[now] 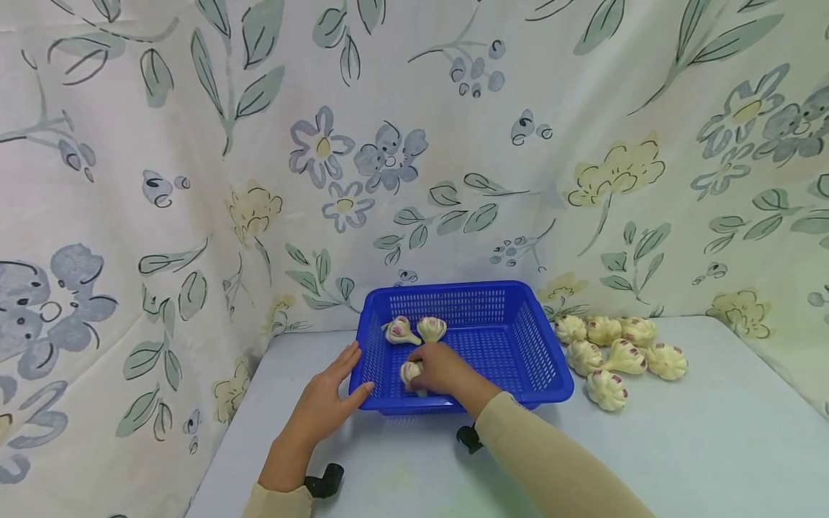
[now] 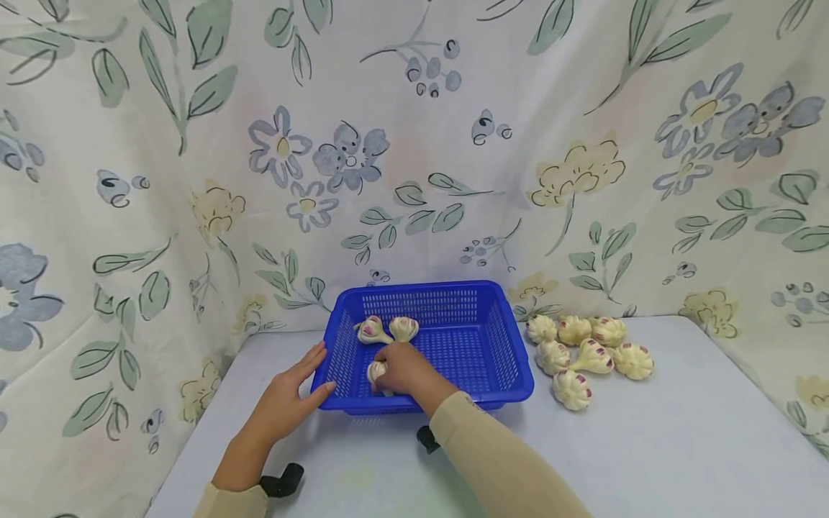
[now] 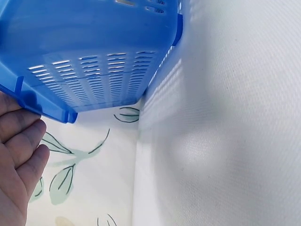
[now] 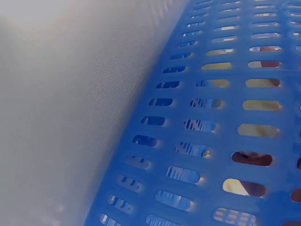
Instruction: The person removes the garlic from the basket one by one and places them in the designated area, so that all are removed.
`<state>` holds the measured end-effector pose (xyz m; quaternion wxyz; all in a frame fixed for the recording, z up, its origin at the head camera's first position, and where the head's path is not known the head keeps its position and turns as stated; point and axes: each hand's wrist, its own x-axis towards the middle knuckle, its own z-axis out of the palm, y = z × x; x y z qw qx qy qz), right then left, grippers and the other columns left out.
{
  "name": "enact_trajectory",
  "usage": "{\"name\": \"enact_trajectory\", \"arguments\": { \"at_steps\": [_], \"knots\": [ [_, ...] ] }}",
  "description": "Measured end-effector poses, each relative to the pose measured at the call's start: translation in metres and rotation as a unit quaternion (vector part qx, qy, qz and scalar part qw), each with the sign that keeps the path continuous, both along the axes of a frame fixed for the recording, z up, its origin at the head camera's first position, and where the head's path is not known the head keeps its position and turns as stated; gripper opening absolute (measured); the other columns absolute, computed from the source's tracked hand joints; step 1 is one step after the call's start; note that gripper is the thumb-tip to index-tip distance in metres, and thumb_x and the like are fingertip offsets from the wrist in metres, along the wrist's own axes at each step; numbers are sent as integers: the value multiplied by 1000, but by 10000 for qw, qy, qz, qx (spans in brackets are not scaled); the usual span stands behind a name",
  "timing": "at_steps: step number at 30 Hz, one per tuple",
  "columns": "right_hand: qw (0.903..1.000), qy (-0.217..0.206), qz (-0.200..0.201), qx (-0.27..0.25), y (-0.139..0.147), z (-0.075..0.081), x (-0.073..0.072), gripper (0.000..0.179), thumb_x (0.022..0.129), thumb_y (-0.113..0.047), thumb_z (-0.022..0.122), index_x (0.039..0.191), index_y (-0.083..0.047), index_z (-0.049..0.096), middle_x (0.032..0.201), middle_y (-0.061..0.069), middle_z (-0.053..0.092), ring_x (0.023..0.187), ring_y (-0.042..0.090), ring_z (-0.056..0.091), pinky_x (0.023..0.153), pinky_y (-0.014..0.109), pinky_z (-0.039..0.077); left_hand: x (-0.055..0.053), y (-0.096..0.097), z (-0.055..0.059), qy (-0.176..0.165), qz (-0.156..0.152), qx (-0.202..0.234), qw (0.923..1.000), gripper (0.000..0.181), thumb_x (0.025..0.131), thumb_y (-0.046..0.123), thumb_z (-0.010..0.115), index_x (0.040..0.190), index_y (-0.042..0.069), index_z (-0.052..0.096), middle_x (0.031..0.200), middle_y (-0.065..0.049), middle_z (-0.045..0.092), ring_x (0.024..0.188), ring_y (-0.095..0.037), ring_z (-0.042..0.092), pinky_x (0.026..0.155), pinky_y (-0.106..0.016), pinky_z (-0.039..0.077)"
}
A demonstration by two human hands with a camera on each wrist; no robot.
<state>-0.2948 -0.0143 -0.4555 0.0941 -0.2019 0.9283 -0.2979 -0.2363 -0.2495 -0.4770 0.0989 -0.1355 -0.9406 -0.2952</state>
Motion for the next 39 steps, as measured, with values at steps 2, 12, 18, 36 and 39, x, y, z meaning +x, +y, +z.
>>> {"name": "enact_trajectory", "arguments": {
  "at_steps": [2, 12, 18, 36, 39],
  "knots": [
    [9999, 115, -94, -60, 0, 2, 1, 44, 77, -25, 84, 117, -9, 72, 114, 7, 72, 101, 23, 67, 94, 44, 54, 0, 0, 0, -14, 11, -4, 10000, 73, 92, 51, 63, 151, 15, 40, 159, -2, 34, 145, -27, 35, 112, -54, 36],
    [9914, 759, -813, -695, 3, 8, 3, 58, 75, -42, 84, 121, -11, 71, 114, 6, 72, 97, 21, 68, 82, 38, 58, -1, 1, 0, -12, 31, -21, 10000, 73, 92, 51, 63, 151, 15, 40, 159, -1, 34, 144, -28, 36, 111, -54, 36],
    [9794, 1065, -1078, -1335, 11, 16, 9, 57, 76, -43, 83, 122, -12, 70, 117, 5, 71, 90, 17, 67, 73, 30, 59, -1, 0, 0, 65, 27, -68, 10000, 72, 91, 49, 65, 150, 14, 42, 159, -2, 35, 144, -29, 37, 110, -55, 38],
    [9638, 1811, -1360, -1403, 127, 34, 20, 58, 83, -45, 77, 132, -17, 64, 129, 7, 66, 103, 24, 64, 80, 42, 55, -5, -3, 1, 170, -73, -157, 9997, 75, 92, 54, 61, 151, 13, 41, 159, -4, 33, 146, -30, 32, 111, -59, 36],
    [9615, 1862, -1512, -1340, 150, 32, 23, 60, 84, -47, 75, 134, -16, 62, 132, 12, 64, 108, 29, 64, 82, 46, 56, -6, -3, 2, 226, -63, -74, 9997, 73, 93, 54, 60, 150, 13, 42, 158, -4, 35, 146, -30, 33, 111, -60, 36]
  ]
}}
